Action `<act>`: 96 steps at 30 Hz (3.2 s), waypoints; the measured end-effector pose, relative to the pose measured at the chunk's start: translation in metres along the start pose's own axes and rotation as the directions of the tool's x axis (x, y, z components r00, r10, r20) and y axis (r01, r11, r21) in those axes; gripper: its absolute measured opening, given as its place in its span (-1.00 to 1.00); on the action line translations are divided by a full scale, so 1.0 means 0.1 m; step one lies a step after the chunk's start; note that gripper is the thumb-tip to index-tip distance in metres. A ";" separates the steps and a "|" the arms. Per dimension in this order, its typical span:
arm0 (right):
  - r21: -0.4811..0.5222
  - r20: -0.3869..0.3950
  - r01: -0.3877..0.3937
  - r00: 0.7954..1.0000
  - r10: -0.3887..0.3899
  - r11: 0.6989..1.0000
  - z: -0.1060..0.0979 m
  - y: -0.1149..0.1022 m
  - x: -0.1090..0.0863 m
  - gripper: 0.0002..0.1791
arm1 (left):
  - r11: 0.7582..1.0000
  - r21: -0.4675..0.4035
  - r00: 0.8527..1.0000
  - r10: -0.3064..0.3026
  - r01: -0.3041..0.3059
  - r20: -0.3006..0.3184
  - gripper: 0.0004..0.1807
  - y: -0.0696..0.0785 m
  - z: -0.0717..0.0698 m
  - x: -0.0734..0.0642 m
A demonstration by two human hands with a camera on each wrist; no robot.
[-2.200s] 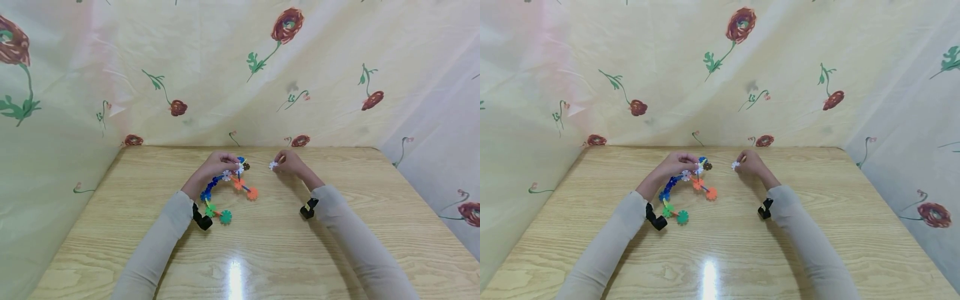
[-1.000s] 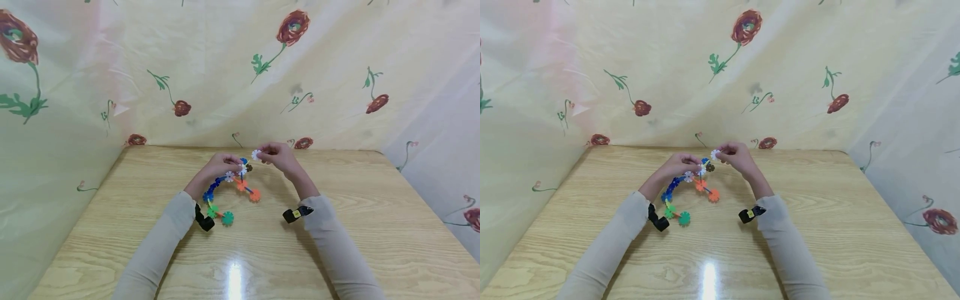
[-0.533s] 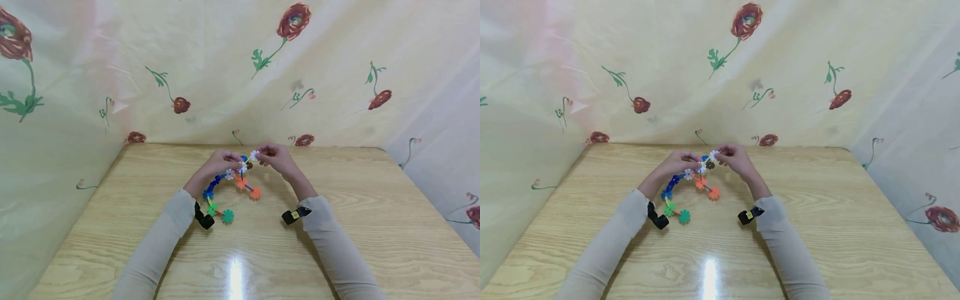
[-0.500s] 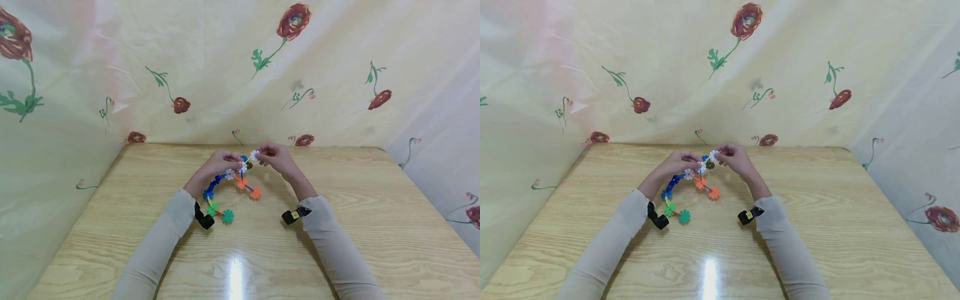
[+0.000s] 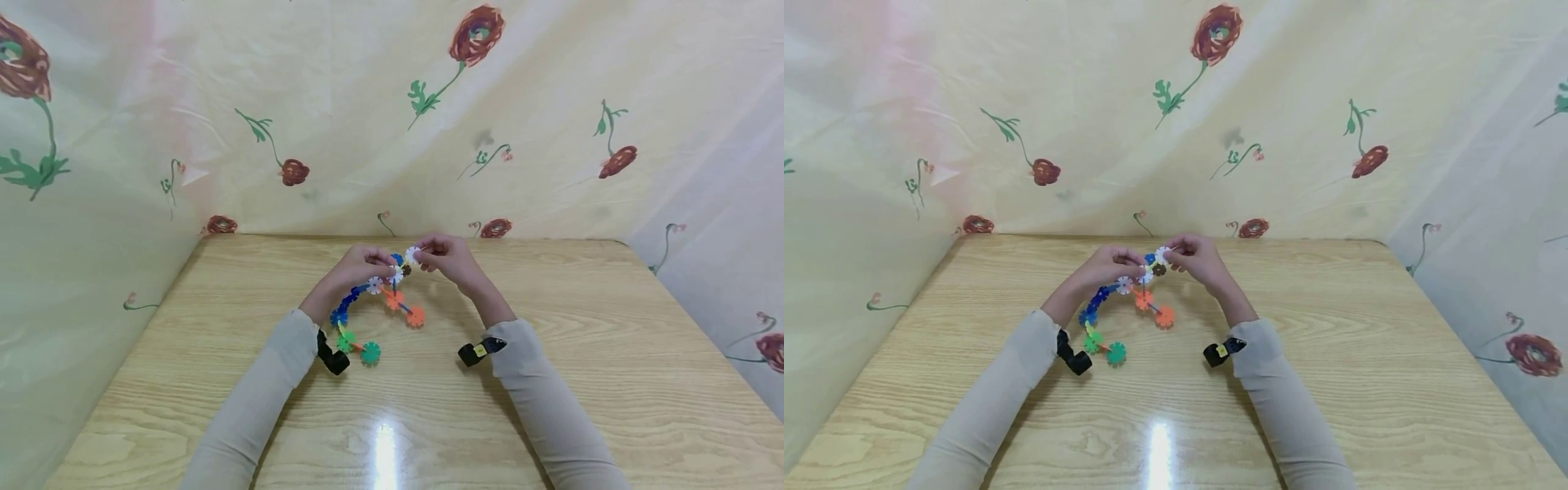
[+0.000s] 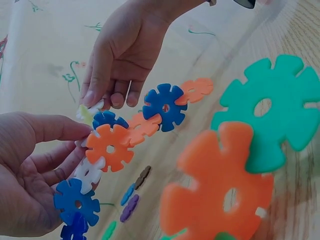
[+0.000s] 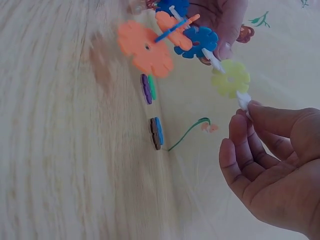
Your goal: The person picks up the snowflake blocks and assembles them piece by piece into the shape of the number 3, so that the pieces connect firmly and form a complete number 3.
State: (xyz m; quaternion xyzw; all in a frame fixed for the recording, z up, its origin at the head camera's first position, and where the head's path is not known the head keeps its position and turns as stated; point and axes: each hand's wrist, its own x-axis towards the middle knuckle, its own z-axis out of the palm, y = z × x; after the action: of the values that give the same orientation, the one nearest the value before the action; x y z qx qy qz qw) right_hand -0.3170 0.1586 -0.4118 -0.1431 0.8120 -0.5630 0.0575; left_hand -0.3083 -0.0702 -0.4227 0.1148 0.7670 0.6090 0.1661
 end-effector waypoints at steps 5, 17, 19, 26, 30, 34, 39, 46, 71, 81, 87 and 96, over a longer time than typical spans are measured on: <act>0.000 0.021 -0.001 1.000 0.001 1.000 -0.01 0.02 0.00 -0.74 | 1.000 0.007 1.000 0.031 -0.031 0.005 -0.88 -0.01 0.00 0.00; 0.046 0.055 0.005 0.998 -0.008 0.999 -0.03 0.04 0.00 -0.75 | 1.000 -0.007 1.000 0.019 -0.019 -0.022 -0.86 -0.01 0.00 -0.01; 0.057 0.063 0.006 0.998 -0.009 0.998 -0.03 0.05 0.00 -0.74 | 1.000 -0.012 1.000 0.021 -0.022 -0.020 -0.85 -0.01 0.01 -0.01; 0.074 0.052 -0.006 0.999 0.002 0.997 -0.02 0.03 -0.02 -0.76 | 1.000 -0.008 0.999 0.029 -0.029 -0.017 -0.85 -0.01 0.01 -0.01; 0.066 0.038 -0.009 0.999 0.007 0.998 -0.01 0.03 -0.02 -0.75 | 0.999 -0.020 0.999 0.034 -0.034 0.004 -0.84 -0.01 0.00 -0.01; 0.067 0.016 -0.010 1.000 0.009 0.998 0.01 0.02 -0.02 -0.74 | 1.000 -0.017 0.999 0.027 -0.026 0.031 -0.78 0.01 -0.01 -0.03; 0.070 -0.007 0.001 1.000 -0.001 0.998 0.04 0.02 -0.02 -0.75 | 1.000 0.017 0.998 0.018 -0.019 0.062 -0.70 0.02 -0.02 -0.05; 0.087 -0.004 0.022 1.000 -0.021 0.996 0.06 0.01 -0.02 -0.74 | 0.997 0.051 0.992 0.049 -0.056 0.115 -0.60 -0.01 -0.04 -0.01; 0.004 0.028 -0.010 1.000 0.010 1.000 0.04 -0.03 -0.01 -0.72 | 0.999 0.002 0.990 0.053 -0.054 0.128 -0.60 0.00 -0.06 -0.02; -0.101 0.079 -0.003 0.997 0.011 0.995 -0.07 0.01 0.02 -0.66 | 0.999 0.018 0.997 0.036 -0.038 0.073 -0.60 0.02 -0.12 -0.05; -0.195 0.146 -0.005 0.989 0.034 0.981 -0.07 0.15 0.09 -0.67 | 0.999 0.003 0.997 0.046 -0.047 0.066 -0.60 0.02 -0.14 -0.05; -0.347 0.172 -0.016 0.982 0.080 0.938 -0.02 0.25 0.18 -0.66 | 0.999 0.005 0.998 0.037 -0.037 0.060 -0.61 0.01 -0.14 -0.02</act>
State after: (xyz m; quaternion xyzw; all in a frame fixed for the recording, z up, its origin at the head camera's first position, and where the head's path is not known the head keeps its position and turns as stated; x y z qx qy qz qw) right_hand -0.3392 0.1628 -0.4329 -0.1824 0.8922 -0.3953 0.1200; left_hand -0.3124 -0.0836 -0.4189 0.1475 0.7614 0.6059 0.1772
